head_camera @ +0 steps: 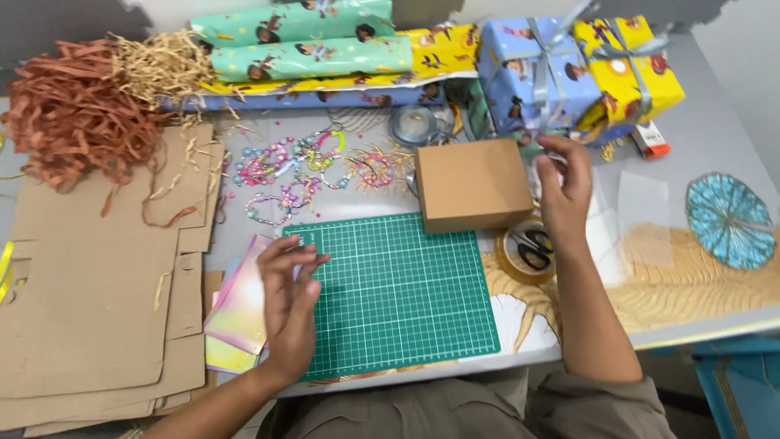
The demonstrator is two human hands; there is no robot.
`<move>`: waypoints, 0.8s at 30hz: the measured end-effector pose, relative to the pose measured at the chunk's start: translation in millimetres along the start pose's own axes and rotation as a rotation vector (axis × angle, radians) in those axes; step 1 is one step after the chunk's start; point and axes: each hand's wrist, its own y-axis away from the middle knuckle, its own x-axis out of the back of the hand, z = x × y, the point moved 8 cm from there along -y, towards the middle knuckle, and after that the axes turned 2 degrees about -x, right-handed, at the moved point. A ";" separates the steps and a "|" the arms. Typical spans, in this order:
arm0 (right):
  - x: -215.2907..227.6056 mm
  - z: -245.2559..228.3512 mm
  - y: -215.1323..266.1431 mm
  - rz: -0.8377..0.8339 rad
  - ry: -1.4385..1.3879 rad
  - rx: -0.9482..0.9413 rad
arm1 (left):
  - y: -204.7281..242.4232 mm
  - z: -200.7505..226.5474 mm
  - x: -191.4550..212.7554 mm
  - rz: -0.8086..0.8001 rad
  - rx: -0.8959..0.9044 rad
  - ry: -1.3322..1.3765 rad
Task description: The person fills a small cardboard box with shredded paper, places a packaged keychain inside, and closes the box. They then center the box on a sheet of wrapping paper, use scissors to cut tape, and wrap the box by folding and taping the paper.
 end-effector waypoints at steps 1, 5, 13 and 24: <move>6.9 -23.9 6.8 0.094 0.004 0.183 | -2.6 21.0 -2.2 -0.033 -0.078 0.070; -17.7 -77.1 54.1 0.191 0.119 0.487 | -54.8 52.5 0.5 -0.158 -0.356 -0.177; -154.6 -72.7 143.2 -0.793 0.091 0.744 | -199.9 -112.3 -27.6 -0.750 -0.378 -1.532; -156.4 -70.2 136.5 -0.919 0.050 0.621 | -406.3 -277.5 24.2 -0.304 -0.535 -1.967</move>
